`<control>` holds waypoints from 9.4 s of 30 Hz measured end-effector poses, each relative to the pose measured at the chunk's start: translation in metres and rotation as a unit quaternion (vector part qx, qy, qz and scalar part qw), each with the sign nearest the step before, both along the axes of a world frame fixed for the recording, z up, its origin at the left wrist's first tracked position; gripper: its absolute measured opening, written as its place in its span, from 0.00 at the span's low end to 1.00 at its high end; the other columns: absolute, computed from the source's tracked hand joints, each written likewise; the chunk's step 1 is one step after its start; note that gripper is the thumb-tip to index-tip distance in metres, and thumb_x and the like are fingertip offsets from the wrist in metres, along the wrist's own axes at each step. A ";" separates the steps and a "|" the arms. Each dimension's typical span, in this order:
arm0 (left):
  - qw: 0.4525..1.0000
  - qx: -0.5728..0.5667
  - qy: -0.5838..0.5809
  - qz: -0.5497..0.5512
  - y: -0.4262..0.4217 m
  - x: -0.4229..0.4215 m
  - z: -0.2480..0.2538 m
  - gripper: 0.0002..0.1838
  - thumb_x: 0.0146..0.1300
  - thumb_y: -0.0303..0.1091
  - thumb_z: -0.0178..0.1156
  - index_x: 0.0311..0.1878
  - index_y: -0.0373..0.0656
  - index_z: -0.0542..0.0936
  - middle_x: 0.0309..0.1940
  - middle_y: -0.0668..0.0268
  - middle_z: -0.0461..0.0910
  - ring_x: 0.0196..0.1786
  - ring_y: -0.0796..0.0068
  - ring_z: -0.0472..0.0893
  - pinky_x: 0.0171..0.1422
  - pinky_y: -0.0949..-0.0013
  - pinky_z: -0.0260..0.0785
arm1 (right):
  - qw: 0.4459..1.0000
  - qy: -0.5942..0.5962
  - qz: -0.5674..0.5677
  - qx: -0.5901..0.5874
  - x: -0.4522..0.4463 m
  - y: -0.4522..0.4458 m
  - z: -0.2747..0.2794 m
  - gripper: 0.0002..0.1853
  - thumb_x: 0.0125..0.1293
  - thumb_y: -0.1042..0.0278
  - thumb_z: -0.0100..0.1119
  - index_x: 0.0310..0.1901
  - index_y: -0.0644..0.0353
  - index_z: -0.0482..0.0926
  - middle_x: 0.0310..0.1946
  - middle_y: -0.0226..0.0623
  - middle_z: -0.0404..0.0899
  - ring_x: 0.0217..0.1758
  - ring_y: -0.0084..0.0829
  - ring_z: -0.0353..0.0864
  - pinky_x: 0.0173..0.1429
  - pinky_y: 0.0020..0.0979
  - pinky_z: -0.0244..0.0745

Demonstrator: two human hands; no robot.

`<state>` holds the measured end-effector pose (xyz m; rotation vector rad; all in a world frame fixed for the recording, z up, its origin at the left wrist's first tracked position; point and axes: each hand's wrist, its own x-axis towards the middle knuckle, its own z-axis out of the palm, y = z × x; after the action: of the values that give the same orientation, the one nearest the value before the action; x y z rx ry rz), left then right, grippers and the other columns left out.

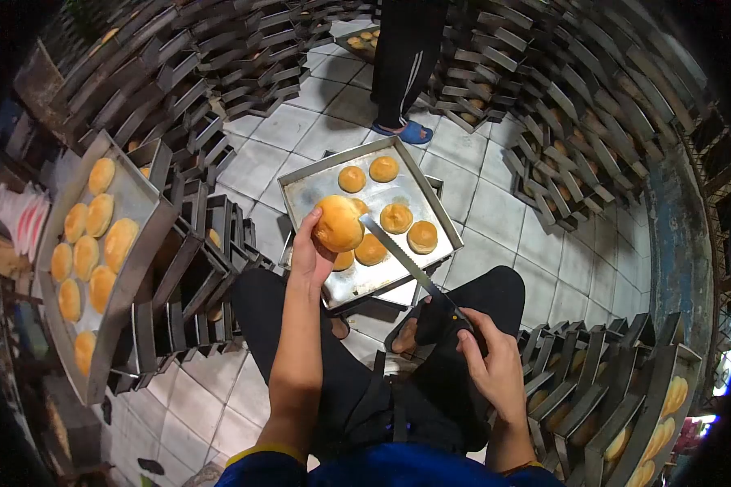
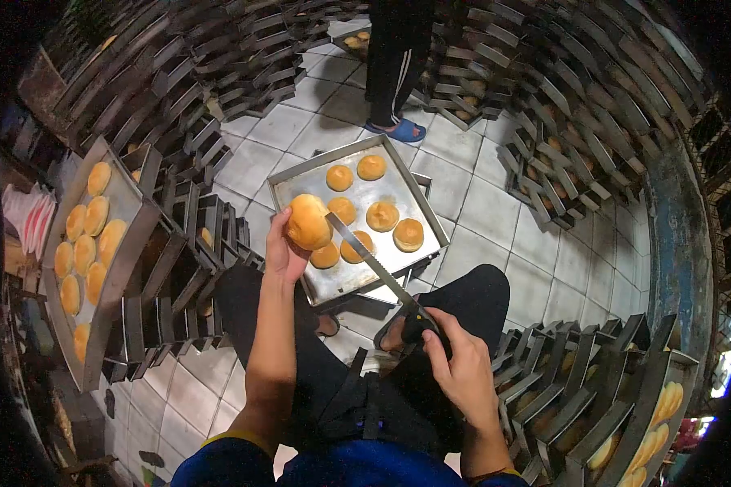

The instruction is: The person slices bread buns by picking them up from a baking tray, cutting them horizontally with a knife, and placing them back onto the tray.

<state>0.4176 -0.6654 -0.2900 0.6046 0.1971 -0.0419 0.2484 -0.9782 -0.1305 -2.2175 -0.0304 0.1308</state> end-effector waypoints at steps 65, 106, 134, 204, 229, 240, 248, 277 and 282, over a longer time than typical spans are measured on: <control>0.993 -0.100 0.050 0.023 -0.005 0.009 -0.023 0.20 0.80 0.47 0.58 0.65 0.45 0.82 0.60 0.65 0.87 0.63 0.65 0.86 0.69 0.54 0.79 | 0.985 0.088 0.063 0.134 -0.009 -0.050 -0.030 0.18 0.83 0.59 0.61 0.64 0.63 0.79 0.41 0.27 0.83 0.34 0.20 0.79 0.34 0.27 0.72; 0.999 -0.022 -0.032 -0.010 -0.088 -0.018 0.002 0.20 0.87 0.44 0.56 0.73 0.45 0.75 0.66 0.66 0.81 0.69 0.68 0.82 0.74 0.57 0.76 | 0.979 0.111 0.026 0.171 0.037 0.045 -0.063 0.20 0.91 0.60 0.42 0.54 0.70 0.79 0.27 0.34 0.77 0.32 0.28 0.86 0.40 0.34 0.79; 0.996 0.057 -0.038 -0.052 -0.071 -0.010 0.002 0.19 0.84 0.42 0.61 0.67 0.40 0.79 0.63 0.63 0.84 0.65 0.67 0.85 0.71 0.58 0.79 | 0.968 0.147 0.109 0.170 0.063 0.044 -0.076 0.23 0.92 0.55 0.41 0.53 0.70 0.78 0.28 0.33 0.77 0.28 0.28 0.88 0.34 0.30 0.80; 0.732 0.678 -0.059 0.038 -0.042 0.237 -0.172 0.27 0.62 0.30 0.73 0.62 0.43 0.72 0.41 0.57 0.86 0.42 0.69 0.88 0.43 0.62 0.80 | 0.943 0.243 -0.088 0.209 0.138 -0.057 -0.183 0.21 0.90 0.52 0.44 0.50 0.60 0.81 0.25 0.26 0.75 0.23 0.18 0.69 0.30 0.25 0.63; 0.995 -0.073 -0.034 -0.062 -0.028 -0.008 -0.001 0.23 0.81 0.48 0.59 0.69 0.44 0.79 0.64 0.61 0.85 0.66 0.59 0.86 0.73 0.45 0.79 | 0.994 0.075 0.072 0.046 0.009 0.027 -0.035 0.16 0.88 0.63 0.48 0.50 0.69 0.79 0.28 0.51 0.86 0.33 0.56 0.88 0.41 0.49 0.80; 0.992 -0.059 -0.025 -0.110 -0.025 -0.007 -0.023 0.21 0.78 0.43 0.62 0.67 0.42 0.80 0.60 0.63 0.86 0.63 0.66 0.86 0.72 0.56 0.79 | 0.992 0.093 0.068 0.041 0.010 0.030 -0.018 0.17 0.89 0.62 0.47 0.49 0.68 0.79 0.27 0.51 0.87 0.33 0.52 0.90 0.42 0.47 0.83; 0.990 0.037 -0.039 -0.128 -0.018 -0.009 -0.009 0.28 0.74 0.39 0.63 0.73 0.37 0.76 0.60 0.63 0.85 0.61 0.70 0.86 0.70 0.63 0.79 | 0.986 0.117 0.080 0.088 0.017 0.028 -0.021 0.19 0.89 0.61 0.44 0.48 0.68 0.80 0.22 0.41 0.81 0.26 0.36 0.83 0.36 0.39 0.75; 0.969 -0.083 -0.042 -0.230 -0.032 -0.009 -0.003 0.34 0.77 0.45 0.60 0.78 0.35 0.70 0.70 0.51 0.80 0.70 0.56 0.84 0.76 0.53 0.77 | 0.963 0.175 0.084 0.188 0.045 0.022 -0.066 0.23 0.92 0.54 0.41 0.50 0.66 0.79 0.24 0.28 0.76 0.25 0.23 0.76 0.33 0.29 0.72; 0.975 -0.125 -0.095 -0.157 -0.064 -0.017 0.009 0.35 0.83 0.52 0.50 0.82 0.38 0.65 0.77 0.51 0.74 0.77 0.52 0.77 0.83 0.49 0.69 | 0.967 0.152 0.011 0.204 0.055 0.032 -0.063 0.25 0.91 0.52 0.40 0.51 0.66 0.80 0.24 0.32 0.76 0.23 0.27 0.79 0.32 0.33 0.78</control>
<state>0.4011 -0.7296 -0.2812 0.3801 -0.0907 -0.3098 0.3037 -0.9467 -0.1939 -1.7674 0.0805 0.4372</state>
